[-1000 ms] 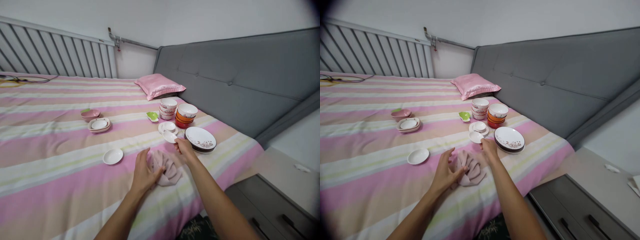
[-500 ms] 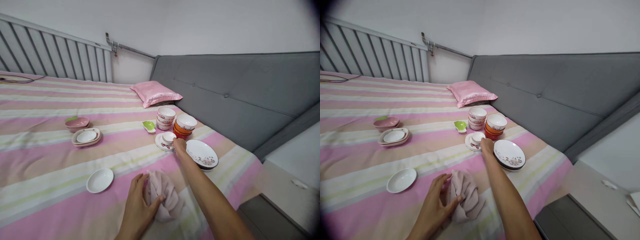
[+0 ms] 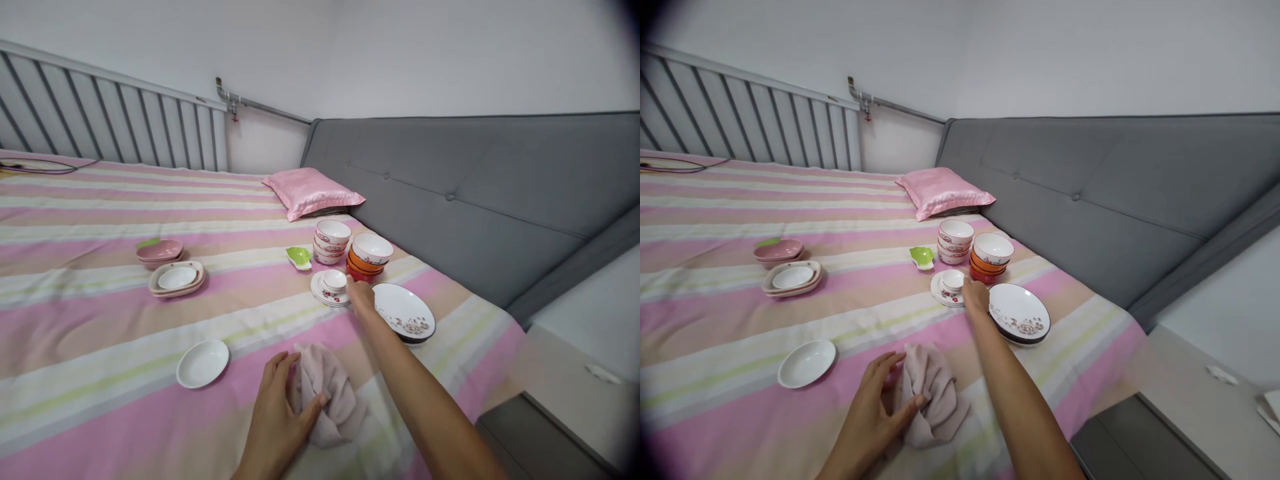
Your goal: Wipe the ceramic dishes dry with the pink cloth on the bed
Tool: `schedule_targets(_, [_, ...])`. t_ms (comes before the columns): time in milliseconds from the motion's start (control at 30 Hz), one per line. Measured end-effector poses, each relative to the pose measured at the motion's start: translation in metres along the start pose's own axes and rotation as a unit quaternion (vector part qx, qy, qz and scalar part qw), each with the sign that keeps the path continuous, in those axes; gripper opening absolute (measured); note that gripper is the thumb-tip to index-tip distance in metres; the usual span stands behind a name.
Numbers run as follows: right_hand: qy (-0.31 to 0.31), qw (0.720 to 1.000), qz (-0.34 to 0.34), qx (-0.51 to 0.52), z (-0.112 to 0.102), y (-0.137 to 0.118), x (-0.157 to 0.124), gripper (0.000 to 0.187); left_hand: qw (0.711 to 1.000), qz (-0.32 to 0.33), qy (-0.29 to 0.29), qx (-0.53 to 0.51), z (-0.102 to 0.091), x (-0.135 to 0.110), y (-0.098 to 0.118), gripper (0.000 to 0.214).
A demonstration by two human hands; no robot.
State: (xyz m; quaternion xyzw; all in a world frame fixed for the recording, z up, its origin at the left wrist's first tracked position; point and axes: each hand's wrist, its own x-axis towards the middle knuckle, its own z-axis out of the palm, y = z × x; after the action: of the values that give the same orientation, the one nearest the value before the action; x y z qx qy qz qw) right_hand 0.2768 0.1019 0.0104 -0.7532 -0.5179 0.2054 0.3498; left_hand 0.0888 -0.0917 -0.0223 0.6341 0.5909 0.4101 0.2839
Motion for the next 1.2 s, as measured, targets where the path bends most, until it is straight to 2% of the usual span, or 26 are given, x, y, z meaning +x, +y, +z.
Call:
schedule_targets(100, [-0.031,0.999,-0.038,0.009,-0.017,-0.005,-0.028,0.035,1.000,0.003,-0.001,0.002,0.000,0.001,0.000,0.057])
schedule_targets(200, [-0.101,0.989,-0.108,0.031,-0.034,-0.009,-0.076,0.031,1.000,0.015,0.005,-0.003,0.001,0.002,-0.001,0.051])
schedule_targets(233, [-0.133,0.981,-0.139,0.039,-0.039,-0.009,-0.094,0.028,1.000,0.019,0.008,-0.006,0.002,0.002,-0.001,0.049])
schedule_targets(267, [-0.181,0.960,-0.208,0.049,-0.043,-0.008,-0.113,0.027,1.000,0.021,0.010,-0.009,0.002,0.001,-0.001,0.047])
schedule_targets(333, [-0.230,0.924,-0.304,0.043,-0.046,-0.003,-0.146,0.030,0.999,0.023,0.020,-0.014,0.001,0.001,-0.002,0.042])
schedule_targets(400, [-0.251,0.905,-0.345,-0.001,-0.044,0.007,-0.173,0.038,0.999,0.029,0.036,-0.017,0.000,0.001,-0.003,0.038])
schedule_targets(467, [-0.267,0.894,-0.355,-0.058,-0.037,0.020,-0.191,0.043,0.998,0.040,0.052,-0.013,-0.001,0.001,-0.002,0.036])
schedule_targets(500, [-0.270,0.888,-0.364,-0.079,-0.033,0.026,-0.198,0.048,0.997,0.043,0.059,-0.008,-0.002,0.001,-0.001,0.035])
schedule_targets(600, [-0.226,0.884,-0.397,-0.099,-0.023,0.042,-0.210,0.053,0.995,0.052,0.081,0.018,-0.002,0.000,0.001,0.033])
schedule_targets(733, [-0.146,0.898,-0.399,-0.111,-0.017,0.051,-0.222,0.047,0.993,0.061,0.090,0.045,0.002,-0.007,0.001,0.032])
schedule_targets(867, [-0.096,0.906,-0.398,-0.108,-0.013,0.054,-0.230,0.038,0.992,0.071,0.094,0.053,-0.004,-0.029,-0.002,0.029])
schedule_targets(967, [-0.079,0.909,-0.396,-0.105,-0.011,0.056,-0.232,0.036,0.987,0.112,0.072,0.085,-0.021,-0.056,-0.004,0.028])
schedule_targets(1033, [-0.072,0.911,-0.395,-0.100,-0.011,0.056,-0.233,0.035,0.980,0.150,0.039,0.127,-0.041,-0.078,-0.009,0.027])
schedule_targets(1133, [-0.068,0.911,-0.397,-0.088,-0.011,0.057,-0.235,0.035,0.961,0.185,-0.004,0.204,-0.083,-0.108,-0.025,0.029])
schedule_targets(1200, [-0.064,0.911,-0.399,-0.082,-0.011,0.058,-0.235,0.034,0.952,0.182,-0.012,0.248,-0.118,-0.124,-0.042,0.030])
